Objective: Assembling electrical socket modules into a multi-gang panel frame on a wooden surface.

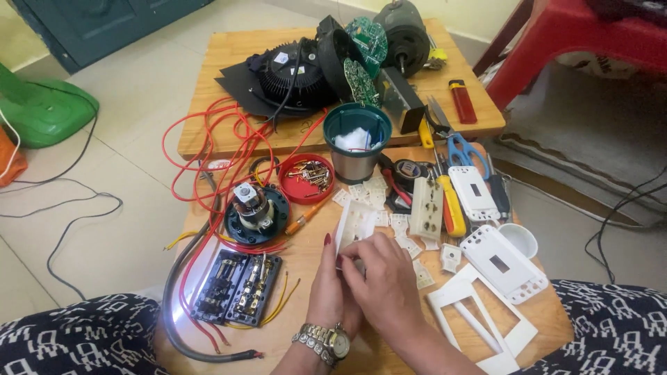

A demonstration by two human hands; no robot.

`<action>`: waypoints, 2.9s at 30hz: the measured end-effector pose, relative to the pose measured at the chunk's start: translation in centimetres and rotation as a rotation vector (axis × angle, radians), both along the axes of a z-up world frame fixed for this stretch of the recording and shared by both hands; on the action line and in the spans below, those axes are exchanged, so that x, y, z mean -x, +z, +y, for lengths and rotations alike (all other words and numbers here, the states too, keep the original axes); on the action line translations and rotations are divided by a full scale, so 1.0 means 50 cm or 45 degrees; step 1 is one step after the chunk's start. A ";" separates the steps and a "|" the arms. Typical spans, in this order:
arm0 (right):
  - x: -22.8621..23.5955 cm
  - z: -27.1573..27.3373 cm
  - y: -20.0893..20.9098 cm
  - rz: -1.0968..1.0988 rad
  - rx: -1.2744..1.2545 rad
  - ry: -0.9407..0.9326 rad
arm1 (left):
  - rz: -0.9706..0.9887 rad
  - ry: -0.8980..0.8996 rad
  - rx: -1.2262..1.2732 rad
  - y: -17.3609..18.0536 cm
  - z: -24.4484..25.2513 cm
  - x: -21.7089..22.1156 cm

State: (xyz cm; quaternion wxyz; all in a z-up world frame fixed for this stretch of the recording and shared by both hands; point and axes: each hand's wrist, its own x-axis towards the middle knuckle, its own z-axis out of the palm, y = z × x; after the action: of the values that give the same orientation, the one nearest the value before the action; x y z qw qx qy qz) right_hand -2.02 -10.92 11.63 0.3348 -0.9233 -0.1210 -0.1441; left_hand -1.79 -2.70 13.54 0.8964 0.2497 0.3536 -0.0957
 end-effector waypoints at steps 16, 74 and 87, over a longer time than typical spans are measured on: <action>0.002 -0.014 0.043 0.160 -0.076 -0.053 | -0.044 -0.028 0.126 -0.018 -0.009 0.018; -0.062 0.019 0.028 0.752 -0.475 -0.270 | -0.553 -0.264 -1.158 -0.123 0.025 -0.037; -0.073 -0.014 -0.004 0.835 -0.609 0.039 | -0.470 -0.367 -0.948 -0.116 0.042 -0.035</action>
State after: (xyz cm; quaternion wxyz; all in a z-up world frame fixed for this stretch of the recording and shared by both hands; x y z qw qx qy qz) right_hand 1.65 -11.62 11.45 0.5631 -0.8145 0.0152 0.1389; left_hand -0.01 -0.60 7.72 0.7709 0.6154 0.1594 -0.0395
